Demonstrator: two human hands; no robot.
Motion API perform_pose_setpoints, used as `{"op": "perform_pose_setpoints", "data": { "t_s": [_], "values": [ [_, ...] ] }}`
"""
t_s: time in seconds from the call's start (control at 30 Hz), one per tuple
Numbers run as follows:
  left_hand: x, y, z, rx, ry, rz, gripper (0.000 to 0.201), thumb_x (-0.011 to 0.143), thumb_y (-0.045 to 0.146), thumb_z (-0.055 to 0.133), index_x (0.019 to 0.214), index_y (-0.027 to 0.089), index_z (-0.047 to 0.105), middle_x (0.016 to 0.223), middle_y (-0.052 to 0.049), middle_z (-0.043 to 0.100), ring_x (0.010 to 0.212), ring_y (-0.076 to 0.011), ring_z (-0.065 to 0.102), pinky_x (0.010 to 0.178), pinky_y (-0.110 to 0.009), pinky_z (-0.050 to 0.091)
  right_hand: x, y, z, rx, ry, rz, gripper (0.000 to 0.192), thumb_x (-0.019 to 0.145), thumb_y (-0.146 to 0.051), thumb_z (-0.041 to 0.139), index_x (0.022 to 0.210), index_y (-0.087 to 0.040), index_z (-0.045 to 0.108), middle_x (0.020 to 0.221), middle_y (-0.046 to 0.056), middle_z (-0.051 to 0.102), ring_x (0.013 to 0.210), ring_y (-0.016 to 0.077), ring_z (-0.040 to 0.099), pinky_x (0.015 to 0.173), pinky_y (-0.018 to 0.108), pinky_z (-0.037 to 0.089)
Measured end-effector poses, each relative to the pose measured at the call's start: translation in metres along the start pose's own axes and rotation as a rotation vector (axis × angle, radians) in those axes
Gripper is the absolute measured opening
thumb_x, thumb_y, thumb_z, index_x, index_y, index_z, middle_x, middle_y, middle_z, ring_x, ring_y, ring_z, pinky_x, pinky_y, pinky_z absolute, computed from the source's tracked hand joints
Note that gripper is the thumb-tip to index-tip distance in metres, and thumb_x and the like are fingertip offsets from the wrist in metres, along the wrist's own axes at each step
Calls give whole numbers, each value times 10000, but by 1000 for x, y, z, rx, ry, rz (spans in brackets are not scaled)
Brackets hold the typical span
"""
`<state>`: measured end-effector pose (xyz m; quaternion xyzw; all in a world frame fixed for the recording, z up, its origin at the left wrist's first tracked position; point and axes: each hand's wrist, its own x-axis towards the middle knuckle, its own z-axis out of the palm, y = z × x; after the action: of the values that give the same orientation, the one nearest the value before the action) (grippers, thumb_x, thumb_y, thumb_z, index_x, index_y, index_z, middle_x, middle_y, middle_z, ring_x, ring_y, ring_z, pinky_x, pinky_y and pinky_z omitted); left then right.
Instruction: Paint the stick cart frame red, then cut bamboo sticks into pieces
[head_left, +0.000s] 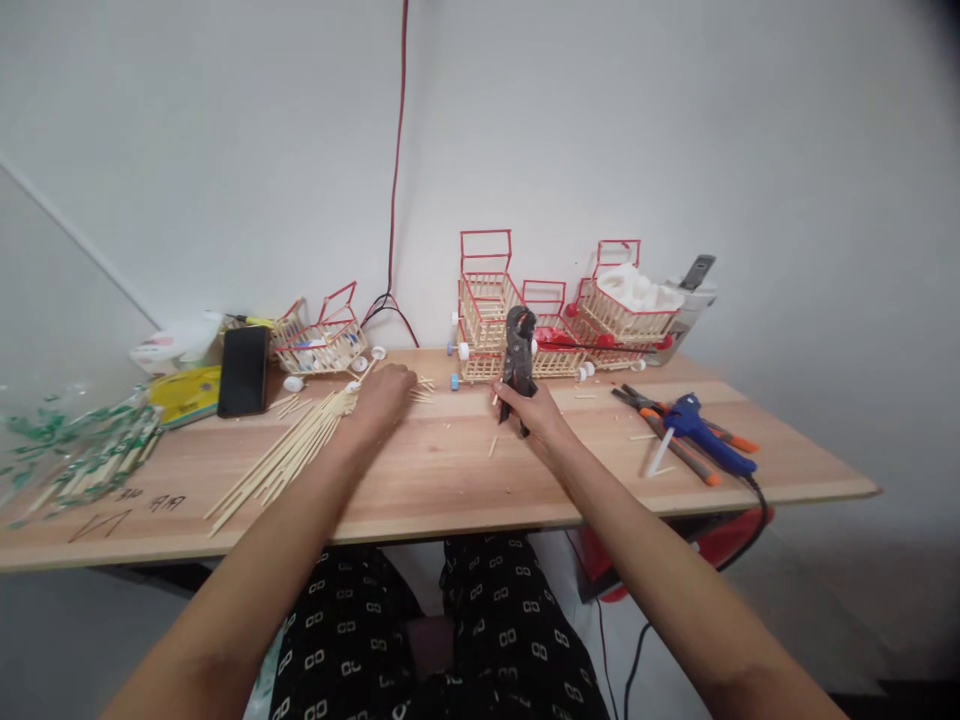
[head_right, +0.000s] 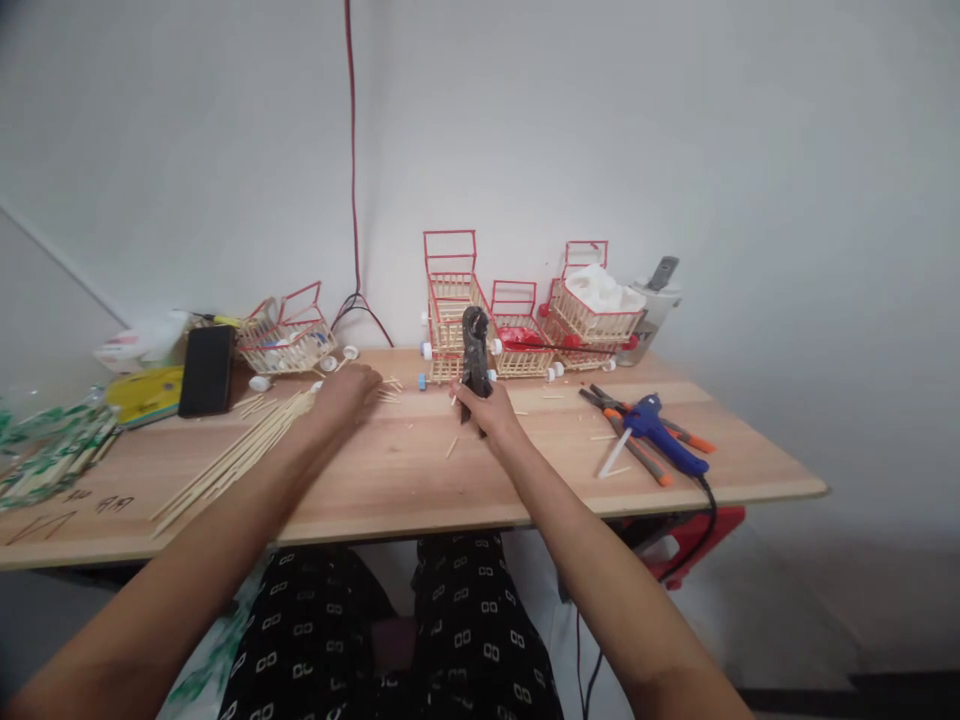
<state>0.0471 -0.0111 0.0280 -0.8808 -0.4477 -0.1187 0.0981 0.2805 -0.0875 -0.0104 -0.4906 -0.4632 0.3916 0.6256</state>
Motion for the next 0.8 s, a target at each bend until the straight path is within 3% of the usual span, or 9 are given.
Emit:
{"op": "perform_pose_setpoints", "data": {
  "t_s": [0.2,0.37,0.47,0.6,0.7,0.8],
  "values": [
    [1,-4,16,-13,-32,82,227,814,98,467,823,124,693,893,-183,651,928,-285,538,799,-372,367,-1,2,-1,-8,0,10,364,620,-496,742,673,-167,596,590,11,576,531,122,507,513,250,425],
    [-5,1,16,-191,97,30,258,830,104,456,882,142,706,932,-172,656,968,-283,525,843,-380,361,-3,-3,-1,-34,-3,-11,371,630,-505,733,672,-168,584,590,9,561,534,123,503,516,254,430],
    [-11,27,10,-322,157,-1,239,859,179,462,849,145,699,909,-136,673,904,-254,553,815,-355,379,-3,-8,-1,-26,26,-44,366,636,-504,730,662,-173,577,570,0,550,522,119,491,514,256,418],
    [-21,82,6,-568,-43,62,190,831,288,550,766,159,674,783,-82,675,734,-211,572,664,-297,386,-1,-10,-5,-13,120,-111,359,648,-502,723,666,-176,575,567,-8,547,534,119,492,530,259,411],
    [-26,112,8,-488,-85,108,100,795,241,586,780,160,642,821,-104,659,798,-238,565,674,-302,383,2,-9,-8,-12,149,-123,365,661,-509,718,656,-176,568,569,-4,549,535,121,496,535,264,420],
    [-26,121,11,-448,-133,103,118,773,106,527,714,167,610,793,-111,644,816,-242,559,702,-313,385,3,-8,-10,29,165,-122,369,645,-505,733,666,-175,570,589,-2,548,542,117,496,531,257,424]
  ]
}}
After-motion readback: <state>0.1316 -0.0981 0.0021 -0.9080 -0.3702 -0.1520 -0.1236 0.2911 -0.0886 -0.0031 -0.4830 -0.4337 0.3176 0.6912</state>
